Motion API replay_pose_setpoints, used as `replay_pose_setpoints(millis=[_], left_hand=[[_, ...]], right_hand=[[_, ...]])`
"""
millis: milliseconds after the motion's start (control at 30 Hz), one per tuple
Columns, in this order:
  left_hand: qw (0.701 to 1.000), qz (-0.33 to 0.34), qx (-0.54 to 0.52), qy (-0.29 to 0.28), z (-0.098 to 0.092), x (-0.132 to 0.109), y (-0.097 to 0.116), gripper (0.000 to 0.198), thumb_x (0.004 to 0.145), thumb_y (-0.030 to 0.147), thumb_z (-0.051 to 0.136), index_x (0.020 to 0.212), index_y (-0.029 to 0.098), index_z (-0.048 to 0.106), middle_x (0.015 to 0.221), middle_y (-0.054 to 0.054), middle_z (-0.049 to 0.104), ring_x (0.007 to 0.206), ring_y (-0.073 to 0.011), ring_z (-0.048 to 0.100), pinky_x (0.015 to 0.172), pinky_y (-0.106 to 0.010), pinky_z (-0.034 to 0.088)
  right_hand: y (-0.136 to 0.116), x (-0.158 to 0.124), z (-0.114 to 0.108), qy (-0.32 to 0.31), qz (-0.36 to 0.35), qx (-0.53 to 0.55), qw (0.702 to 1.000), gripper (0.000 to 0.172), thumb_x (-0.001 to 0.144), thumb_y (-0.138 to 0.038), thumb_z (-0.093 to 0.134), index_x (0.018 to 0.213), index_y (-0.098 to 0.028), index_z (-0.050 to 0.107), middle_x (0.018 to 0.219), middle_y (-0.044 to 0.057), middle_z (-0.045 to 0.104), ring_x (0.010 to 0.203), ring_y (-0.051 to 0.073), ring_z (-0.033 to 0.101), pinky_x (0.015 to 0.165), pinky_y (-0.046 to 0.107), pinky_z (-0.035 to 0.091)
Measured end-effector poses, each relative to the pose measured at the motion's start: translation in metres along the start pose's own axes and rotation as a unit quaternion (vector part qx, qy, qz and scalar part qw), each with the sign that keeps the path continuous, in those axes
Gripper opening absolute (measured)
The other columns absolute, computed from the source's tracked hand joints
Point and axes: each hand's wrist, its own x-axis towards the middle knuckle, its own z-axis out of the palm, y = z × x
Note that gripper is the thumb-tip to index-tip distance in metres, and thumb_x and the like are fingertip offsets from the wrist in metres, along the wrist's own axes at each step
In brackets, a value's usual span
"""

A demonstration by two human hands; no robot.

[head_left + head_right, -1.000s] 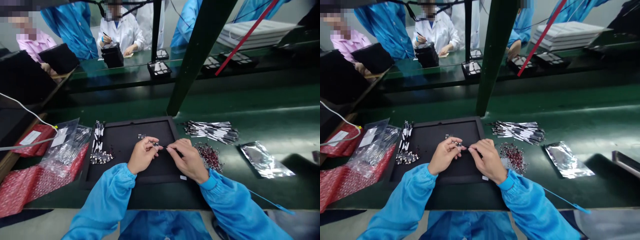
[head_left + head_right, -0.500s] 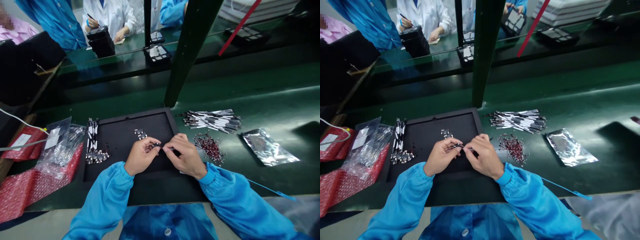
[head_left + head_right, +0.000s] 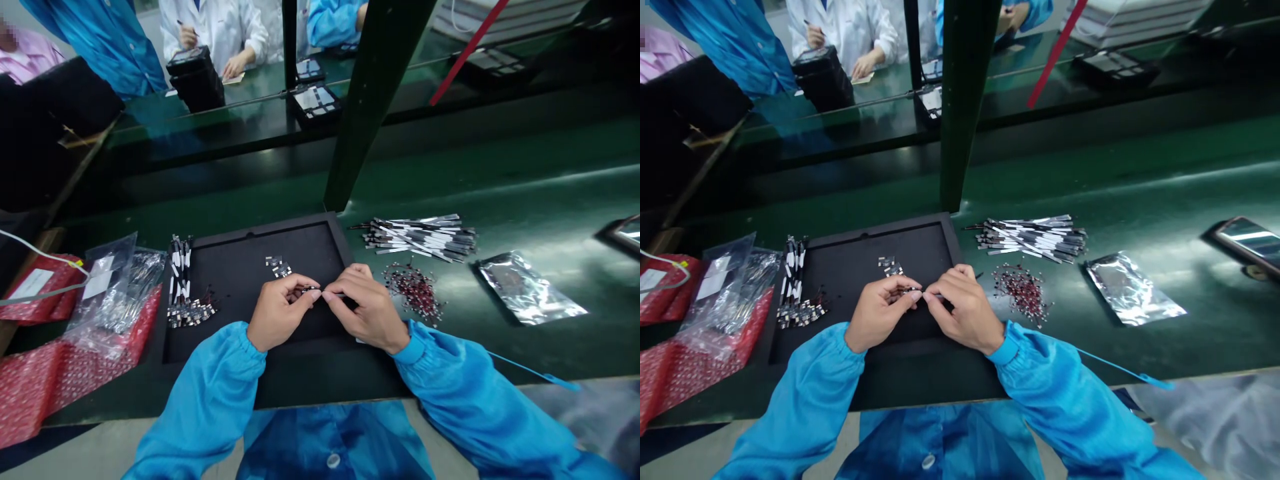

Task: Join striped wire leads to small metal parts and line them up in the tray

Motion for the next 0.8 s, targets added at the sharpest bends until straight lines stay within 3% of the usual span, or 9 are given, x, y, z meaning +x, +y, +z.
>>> replay_pose_setpoints(millis=[400, 800], left_hand=[[0.999, 0.0, -0.053, 0.004, 0.0017, 0.0001, -0.0022, 0.019, 0.081, 0.027, 0.075, 0.094, 0.013, 0.075, 0.073, -0.003, 0.072, 0.063, -0.0129, 0.068, 0.058, -0.021, 0.054], [1.0, 0.021, -0.015, 0.016, 0.0012, -0.0013, -0.0002, 0.017, 0.08, 0.03, 0.077, 0.09, 0.015, 0.078, 0.078, -0.005, 0.075, 0.064, -0.0137, 0.068, 0.062, -0.023, 0.056]], right_hand=[[0.0014, -0.0009, -0.0023, 0.001, -0.026, 0.016, 1.0, 0.01, 0.094, -0.013, 0.058, 0.086, -0.018, 0.061, 0.071, 0.002, 0.058, 0.067, 0.016, 0.051, 0.076, 0.039, 0.038], [0.0007, -0.0008, -0.0029, 0.016, -0.027, 0.03, 0.999, 0.011, 0.094, -0.012, 0.057, 0.086, -0.018, 0.061, 0.071, 0.002, 0.06, 0.066, 0.016, 0.052, 0.074, 0.039, 0.038]])
